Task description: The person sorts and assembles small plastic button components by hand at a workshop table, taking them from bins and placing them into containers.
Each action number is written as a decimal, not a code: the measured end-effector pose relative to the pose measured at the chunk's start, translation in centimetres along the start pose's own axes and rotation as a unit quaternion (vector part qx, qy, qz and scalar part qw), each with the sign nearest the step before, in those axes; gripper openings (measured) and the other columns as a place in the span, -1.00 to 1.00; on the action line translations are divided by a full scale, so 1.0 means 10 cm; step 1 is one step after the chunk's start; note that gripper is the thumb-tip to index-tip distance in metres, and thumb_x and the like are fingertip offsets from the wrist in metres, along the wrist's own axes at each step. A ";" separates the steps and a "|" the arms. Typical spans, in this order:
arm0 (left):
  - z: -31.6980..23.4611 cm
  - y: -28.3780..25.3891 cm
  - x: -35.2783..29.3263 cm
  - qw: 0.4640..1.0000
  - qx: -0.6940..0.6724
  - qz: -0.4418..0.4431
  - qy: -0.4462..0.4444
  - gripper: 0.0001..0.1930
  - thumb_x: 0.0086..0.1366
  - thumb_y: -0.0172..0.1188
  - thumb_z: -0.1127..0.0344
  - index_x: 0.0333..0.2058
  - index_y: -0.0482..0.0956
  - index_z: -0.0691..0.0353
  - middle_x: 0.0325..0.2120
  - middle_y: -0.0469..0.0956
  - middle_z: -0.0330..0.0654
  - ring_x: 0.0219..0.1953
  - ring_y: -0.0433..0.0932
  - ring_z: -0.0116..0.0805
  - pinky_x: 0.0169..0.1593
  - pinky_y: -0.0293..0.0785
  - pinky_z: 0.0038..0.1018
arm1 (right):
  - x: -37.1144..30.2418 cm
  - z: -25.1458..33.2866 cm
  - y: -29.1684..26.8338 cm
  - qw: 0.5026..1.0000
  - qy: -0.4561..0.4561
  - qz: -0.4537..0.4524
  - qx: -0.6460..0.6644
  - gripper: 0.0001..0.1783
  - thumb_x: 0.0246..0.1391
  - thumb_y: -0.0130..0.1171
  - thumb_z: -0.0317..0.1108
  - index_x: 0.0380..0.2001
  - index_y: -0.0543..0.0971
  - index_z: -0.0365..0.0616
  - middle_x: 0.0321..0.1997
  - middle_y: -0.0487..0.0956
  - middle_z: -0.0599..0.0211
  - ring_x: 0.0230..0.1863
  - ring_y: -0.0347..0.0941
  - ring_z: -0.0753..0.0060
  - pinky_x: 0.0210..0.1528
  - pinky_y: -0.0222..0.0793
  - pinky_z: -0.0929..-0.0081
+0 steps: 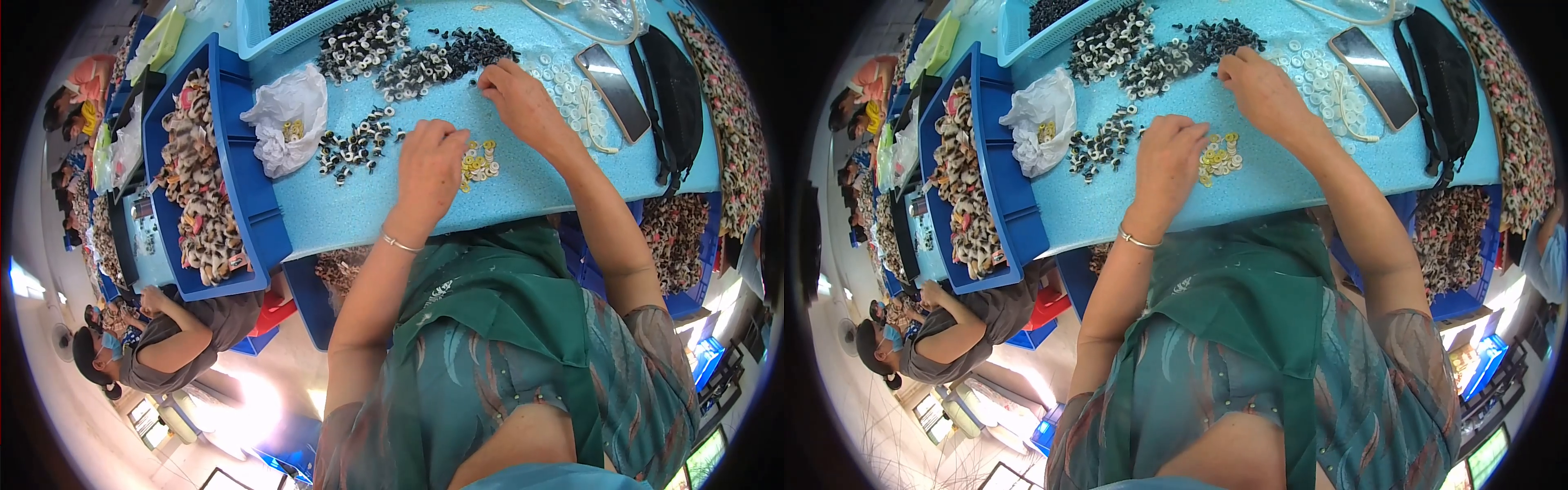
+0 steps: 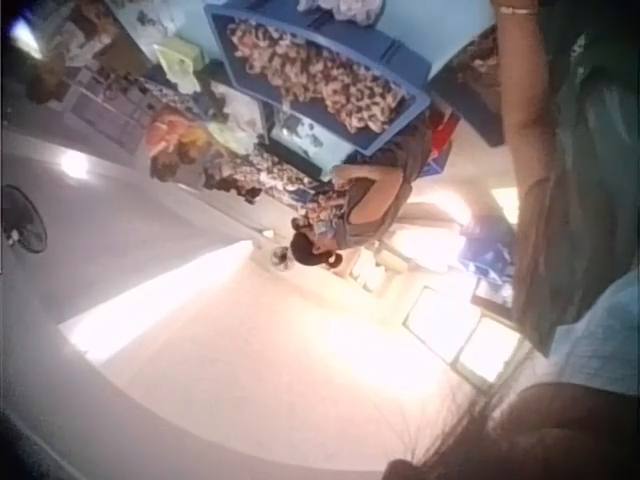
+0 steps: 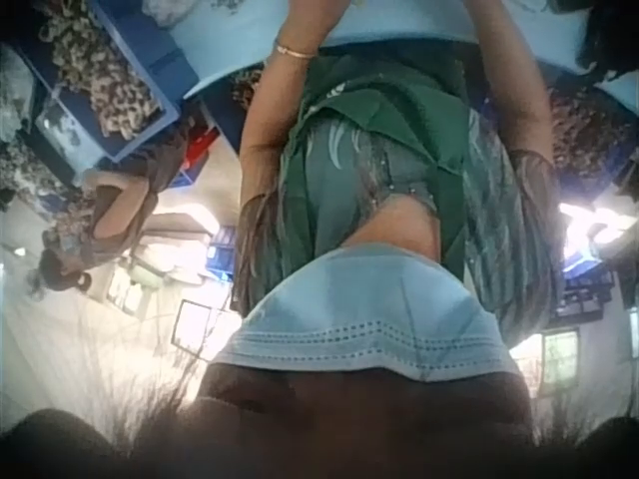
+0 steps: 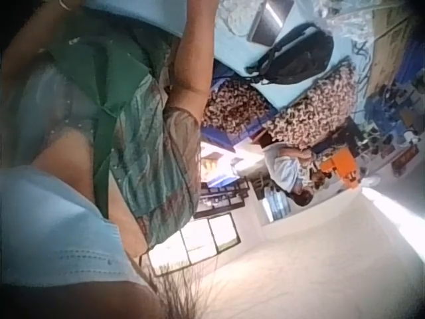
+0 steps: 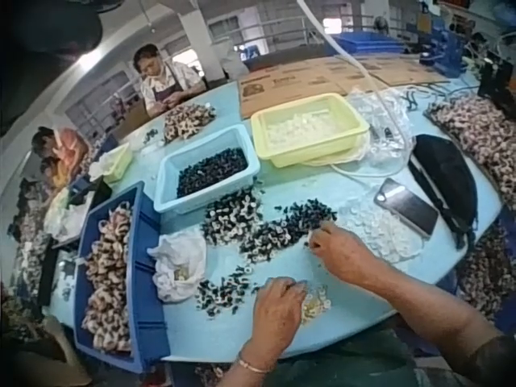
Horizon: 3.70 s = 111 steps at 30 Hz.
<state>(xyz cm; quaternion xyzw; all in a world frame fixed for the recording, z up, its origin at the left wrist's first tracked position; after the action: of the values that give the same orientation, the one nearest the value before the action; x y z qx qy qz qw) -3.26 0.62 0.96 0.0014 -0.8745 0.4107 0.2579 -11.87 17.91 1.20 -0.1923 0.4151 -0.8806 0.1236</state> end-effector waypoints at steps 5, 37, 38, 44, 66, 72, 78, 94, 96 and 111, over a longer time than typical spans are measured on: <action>0.01 0.06 0.07 0.996 -0.055 0.068 -0.029 -0.84 0.07 0.29 0.52 -0.32 0.64 0.24 -0.45 0.48 -0.13 -0.32 0.50 -0.13 -0.24 0.46 -0.28 | -0.32 0.16 -0.09 0.986 0.024 0.004 0.163 -0.90 0.10 0.20 -0.48 -0.28 0.57 -0.20 -0.31 0.53 0.18 -0.32 0.49 0.14 -0.26 0.41 0.31; -0.22 0.10 -0.11 0.808 -0.449 -0.075 -0.374 -0.90 0.29 0.25 0.48 -0.26 0.62 0.38 -0.37 0.62 -0.28 -0.39 0.49 -0.63 -0.30 0.45 -0.66 | -0.60 0.38 -0.04 0.951 0.073 0.037 0.300 -0.80 0.06 0.22 -0.54 -0.20 0.61 -0.24 -0.25 0.56 0.30 -0.20 0.52 0.45 -0.11 0.43 0.51; -0.22 0.11 -0.08 0.798 -0.462 -0.079 -0.379 -0.90 0.30 0.25 0.47 -0.26 0.62 0.39 -0.37 0.62 -0.27 -0.39 0.49 -0.63 -0.30 0.45 -0.66 | -0.59 0.38 -0.04 0.954 0.081 0.040 0.287 -0.80 0.05 0.23 -0.55 -0.20 0.61 -0.24 -0.27 0.56 0.29 -0.21 0.52 0.44 -0.13 0.43 0.51; -0.15 0.02 0.05 0.915 -0.278 0.002 -0.291 -0.88 0.19 0.31 0.47 -0.27 0.62 0.24 -0.36 0.57 -0.24 -0.29 0.54 -0.39 -0.22 0.43 -0.46 | -0.54 0.26 -0.03 0.962 0.067 -0.009 0.265 -0.86 0.02 0.28 -0.51 -0.29 0.61 -0.19 -0.35 0.55 0.28 -0.29 0.51 0.29 -0.24 0.41 0.40; 0.49 0.07 0.59 0.983 0.173 -0.058 -0.016 -0.50 0.17 0.34 0.14 -0.03 0.45 0.34 -0.08 0.37 0.14 -0.04 0.35 0.13 0.00 0.33 -0.04 | -0.56 0.09 0.10 0.973 -0.005 -0.095 0.209 -0.86 -0.02 0.31 -0.48 -0.35 0.58 -0.12 -0.36 0.53 0.34 -0.30 0.41 0.25 -0.20 0.34 0.37; 0.27 0.33 0.48 0.995 0.060 -0.068 -0.037 -0.48 0.14 0.36 0.24 0.01 0.41 0.36 -0.08 0.34 0.12 -0.06 0.32 0.11 0.02 0.32 -0.07 | -0.55 0.10 0.10 0.970 0.005 -0.092 0.225 -0.88 -0.01 0.30 -0.47 -0.36 0.57 -0.12 -0.38 0.52 0.34 -0.32 0.42 0.24 -0.19 0.33 0.38; 0.30 0.20 0.34 0.999 -0.035 -0.023 -0.015 -0.50 0.09 0.33 0.41 0.04 0.45 0.21 0.00 0.39 -0.02 0.06 0.33 0.03 0.10 0.25 -0.13 | -0.53 0.09 0.08 0.965 -0.003 -0.105 0.242 -0.87 -0.02 0.31 -0.47 -0.37 0.57 -0.14 -0.39 0.50 0.33 -0.38 0.43 0.27 -0.19 0.34 0.40; -0.08 0.34 0.54 0.995 0.031 0.039 0.083 -0.73 -0.05 0.43 0.34 -0.30 0.67 0.03 -0.33 0.47 -0.31 -0.19 0.39 -0.24 -0.16 0.17 -0.28 | -0.61 -0.21 -0.01 0.770 0.116 -0.177 0.602 -0.88 0.16 0.24 -0.51 -0.22 0.59 -0.26 -0.33 0.56 0.44 -0.37 0.43 0.68 -0.28 0.36 0.69; -0.15 0.32 0.54 0.996 0.037 0.040 0.069 -0.76 -0.03 0.41 0.36 -0.31 0.66 0.05 -0.34 0.48 -0.32 -0.19 0.40 -0.24 -0.16 0.17 -0.28 | -0.61 -0.18 0.02 0.786 0.100 -0.171 0.586 -0.89 0.15 0.24 -0.54 -0.24 0.58 -0.27 -0.31 0.54 0.42 -0.37 0.43 0.67 -0.29 0.37 0.67; -0.02 0.01 -0.01 0.920 -0.345 -0.092 -0.163 -0.89 0.14 0.37 0.43 -0.31 0.72 0.19 -0.39 0.58 -0.28 -0.23 0.45 -0.40 -0.13 0.36 -0.50 | -0.65 0.36 0.01 0.924 0.002 -0.088 0.373 -0.88 0.05 0.27 -0.56 -0.29 0.61 -0.24 -0.30 0.55 0.34 -0.27 0.47 0.52 -0.20 0.39 0.57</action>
<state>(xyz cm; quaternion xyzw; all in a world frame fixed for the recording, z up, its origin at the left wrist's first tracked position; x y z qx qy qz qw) -3.08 0.81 0.93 0.0595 -0.9880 0.0522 0.1325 -4.48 17.85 1.66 -0.1668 0.0384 -0.9794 0.1075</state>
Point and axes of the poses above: each hand's wrist, its own x-axis towards the middle knuckle, its own y-axis out of the palm, z = x × y, the point moved 2 cm from there along x, towards the middle knuckle
